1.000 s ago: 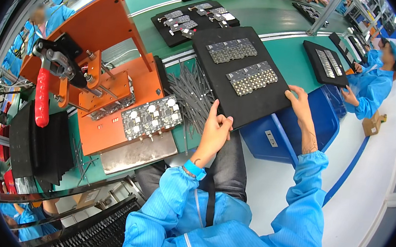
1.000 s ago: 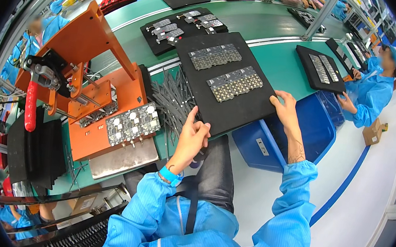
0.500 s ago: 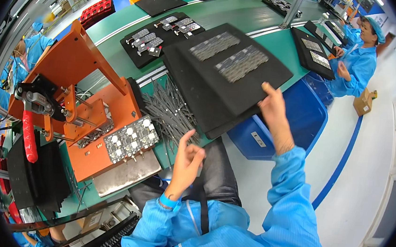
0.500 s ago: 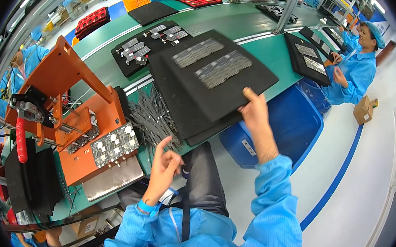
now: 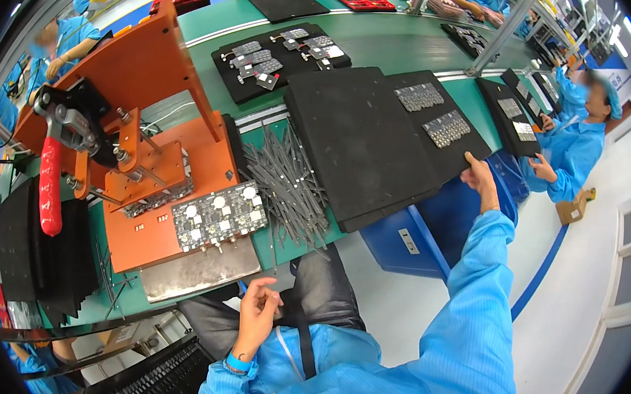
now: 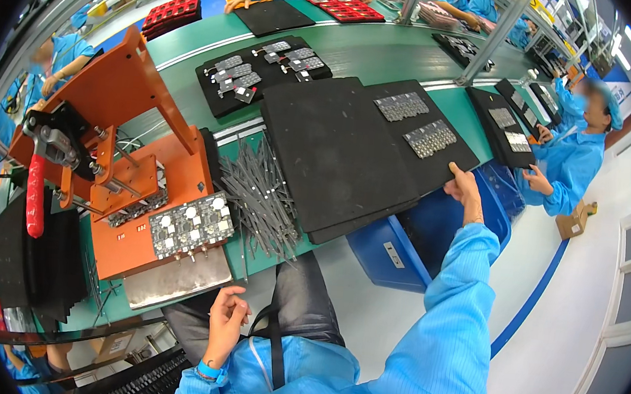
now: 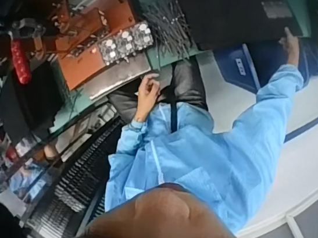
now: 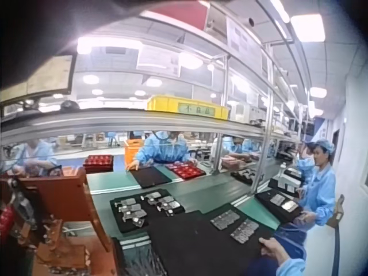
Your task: The person loads circuit boards into a press fixture, pulls down the press lever by hand, and removes the boards. The person then separates the circuit boards by hand, placing them onto foam pads and into a storage rack.
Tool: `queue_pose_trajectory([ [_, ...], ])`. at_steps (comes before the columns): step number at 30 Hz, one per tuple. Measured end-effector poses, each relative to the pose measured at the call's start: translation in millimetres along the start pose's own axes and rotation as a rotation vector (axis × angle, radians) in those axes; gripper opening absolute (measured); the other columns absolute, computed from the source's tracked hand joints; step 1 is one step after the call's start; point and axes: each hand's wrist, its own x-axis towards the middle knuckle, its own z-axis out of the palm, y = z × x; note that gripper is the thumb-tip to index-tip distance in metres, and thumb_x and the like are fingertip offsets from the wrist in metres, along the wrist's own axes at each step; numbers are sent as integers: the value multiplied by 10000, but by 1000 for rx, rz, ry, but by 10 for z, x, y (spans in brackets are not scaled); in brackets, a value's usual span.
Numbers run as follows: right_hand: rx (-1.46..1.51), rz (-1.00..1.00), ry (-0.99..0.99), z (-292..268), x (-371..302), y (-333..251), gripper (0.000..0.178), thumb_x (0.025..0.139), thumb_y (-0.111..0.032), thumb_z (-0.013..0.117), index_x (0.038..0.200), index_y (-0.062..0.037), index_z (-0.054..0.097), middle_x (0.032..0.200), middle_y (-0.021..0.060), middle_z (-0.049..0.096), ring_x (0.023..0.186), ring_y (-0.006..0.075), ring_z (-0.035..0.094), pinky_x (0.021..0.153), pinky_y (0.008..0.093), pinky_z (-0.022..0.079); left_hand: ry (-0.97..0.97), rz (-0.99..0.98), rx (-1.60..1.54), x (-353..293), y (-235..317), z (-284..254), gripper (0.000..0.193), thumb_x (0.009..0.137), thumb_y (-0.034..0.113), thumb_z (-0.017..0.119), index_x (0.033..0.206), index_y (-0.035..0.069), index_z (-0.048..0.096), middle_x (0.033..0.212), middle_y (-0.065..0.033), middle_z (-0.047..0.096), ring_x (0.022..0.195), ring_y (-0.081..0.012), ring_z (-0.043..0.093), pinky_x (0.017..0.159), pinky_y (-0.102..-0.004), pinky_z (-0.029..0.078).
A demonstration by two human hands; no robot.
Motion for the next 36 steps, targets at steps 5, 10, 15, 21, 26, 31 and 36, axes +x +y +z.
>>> queue_pose_trajectory([
  [5,-891,-467,674,285,-1014,-607,467,891,-496,552,873,-37,634,762,173,641,744,336,644,678,451,496,83,3,-24,-222,-67,-266,181,945,132,551,1100,41,533,739,-20,571,609,-61,501,548,-199,397],
  [10,-224,-1981,193,1967,-3666,-1542,290,715,-59,645,1004,-88,639,991,114,614,955,324,592,793,439,475,91,67,-135,-209,56,-411,180,947,128,552,1110,52,560,769,-1,573,661,-56,509,590,-200,419],
  [15,-65,-2691,662,3383,-4385,-2103,448,869,-331,587,1306,-365,494,1392,-23,391,1323,191,328,1141,466,162,154,188,-152,-165,469,-618,183,943,128,555,1097,30,556,787,2,569,714,-57,533,600,-201,418],
  [21,448,-2758,555,3314,-4903,-3449,311,852,-301,623,1143,-221,547,984,66,534,890,237,524,813,400,372,367,230,-145,-254,532,-1215,175,938,126,555,1092,41,550,797,6,568,692,-56,523,582,-205,412],
  [26,198,-2191,-277,3393,-4349,-4731,336,945,-359,470,1043,-71,612,797,154,627,721,274,618,605,367,476,473,392,99,370,865,-1605,248,907,89,564,1145,31,527,978,-47,572,766,-99,545,629,-230,466],
  [31,356,-1982,-234,3200,-4127,-4031,389,972,-296,463,1233,-23,555,1013,155,638,934,222,618,822,309,472,539,237,156,690,1224,-2240,334,941,171,524,1229,13,461,825,-102,615,580,-125,569,474,-240,445],
  [36,155,-1876,-311,2949,-3588,-1985,322,871,-205,602,1096,22,563,1003,169,609,987,309,591,889,394,455,377,-16,77,923,1284,-2242,399,977,263,457,1335,99,393,674,-119,630,416,-141,557,346,-250,437],
])
